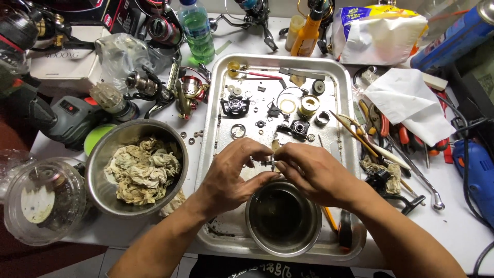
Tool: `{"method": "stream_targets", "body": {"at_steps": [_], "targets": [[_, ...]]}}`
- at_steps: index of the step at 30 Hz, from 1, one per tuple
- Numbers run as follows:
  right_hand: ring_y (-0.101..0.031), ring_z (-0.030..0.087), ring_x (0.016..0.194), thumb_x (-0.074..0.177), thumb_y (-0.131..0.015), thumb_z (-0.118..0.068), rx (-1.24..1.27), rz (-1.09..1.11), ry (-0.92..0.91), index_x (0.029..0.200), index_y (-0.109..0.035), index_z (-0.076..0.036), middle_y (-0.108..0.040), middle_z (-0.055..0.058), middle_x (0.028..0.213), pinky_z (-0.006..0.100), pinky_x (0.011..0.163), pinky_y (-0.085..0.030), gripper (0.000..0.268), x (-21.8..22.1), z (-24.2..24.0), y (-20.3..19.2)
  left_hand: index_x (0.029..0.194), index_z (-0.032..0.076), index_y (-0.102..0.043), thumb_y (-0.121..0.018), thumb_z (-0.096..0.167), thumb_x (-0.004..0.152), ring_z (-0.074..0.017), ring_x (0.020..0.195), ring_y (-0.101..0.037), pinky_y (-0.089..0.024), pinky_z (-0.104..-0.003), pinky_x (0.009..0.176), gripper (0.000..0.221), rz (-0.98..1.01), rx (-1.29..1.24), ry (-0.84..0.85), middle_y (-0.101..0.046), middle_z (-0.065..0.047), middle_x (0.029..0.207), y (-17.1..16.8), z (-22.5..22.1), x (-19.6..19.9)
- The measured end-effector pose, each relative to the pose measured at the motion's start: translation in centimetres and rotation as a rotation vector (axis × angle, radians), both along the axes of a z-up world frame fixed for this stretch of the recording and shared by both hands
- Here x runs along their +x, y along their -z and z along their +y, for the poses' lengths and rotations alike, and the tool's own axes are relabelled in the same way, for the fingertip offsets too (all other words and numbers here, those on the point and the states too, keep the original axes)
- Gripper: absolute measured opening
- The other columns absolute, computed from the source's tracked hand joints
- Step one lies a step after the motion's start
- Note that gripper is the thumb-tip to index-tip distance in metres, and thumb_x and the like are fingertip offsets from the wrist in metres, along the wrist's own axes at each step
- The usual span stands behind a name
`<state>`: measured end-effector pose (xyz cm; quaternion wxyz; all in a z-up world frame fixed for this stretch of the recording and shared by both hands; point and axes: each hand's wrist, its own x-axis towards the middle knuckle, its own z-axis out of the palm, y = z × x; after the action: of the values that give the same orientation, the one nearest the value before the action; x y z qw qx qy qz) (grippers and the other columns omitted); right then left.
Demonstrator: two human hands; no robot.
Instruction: The person assembles small metal components of a fishing reel, including gears and bearings, by hand on a tray. They repeatedly dip parts into a small bowl of liquid, wipe them with a cloth, and place them back on the tray.
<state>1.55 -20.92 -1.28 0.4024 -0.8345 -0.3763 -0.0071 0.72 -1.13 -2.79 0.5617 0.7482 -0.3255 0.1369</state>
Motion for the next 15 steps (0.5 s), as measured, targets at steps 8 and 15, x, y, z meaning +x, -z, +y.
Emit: {"method": "stream_targets", "body": {"at_steps": [8,15], "targets": [[-0.056,0.026,0.051,0.087,-0.051,-0.018,0.076,0.151,0.089,0.1,-0.056,-0.008,-0.057,0.008,0.061,0.037,0.052,-0.05,0.017,-0.5,-1.6,0.2,0.092,0.008,-0.061,-0.068,0.02,0.082,-0.0233,0.069,-0.06,-0.052,-0.031,0.056,0.018,0.018,0.004,-0.008,-0.061,-0.007,0.075,-1.4,0.0,-0.2],[-0.057,0.024,0.051,0.082,-0.057,-0.009,0.074,0.038,0.061,0.102,-0.057,-0.007,-0.055,0.007,0.06,0.035,0.05,-0.049,0.02,-0.8,-1.3,-0.1,0.087,0.009,-0.062,-0.064,0.017,0.084,-0.0227,0.067,-0.06,-0.052,-0.031,0.057,0.008,-0.002,0.036,0.009,-0.061,-0.006,0.072,-0.9,-0.1,0.0]]}}
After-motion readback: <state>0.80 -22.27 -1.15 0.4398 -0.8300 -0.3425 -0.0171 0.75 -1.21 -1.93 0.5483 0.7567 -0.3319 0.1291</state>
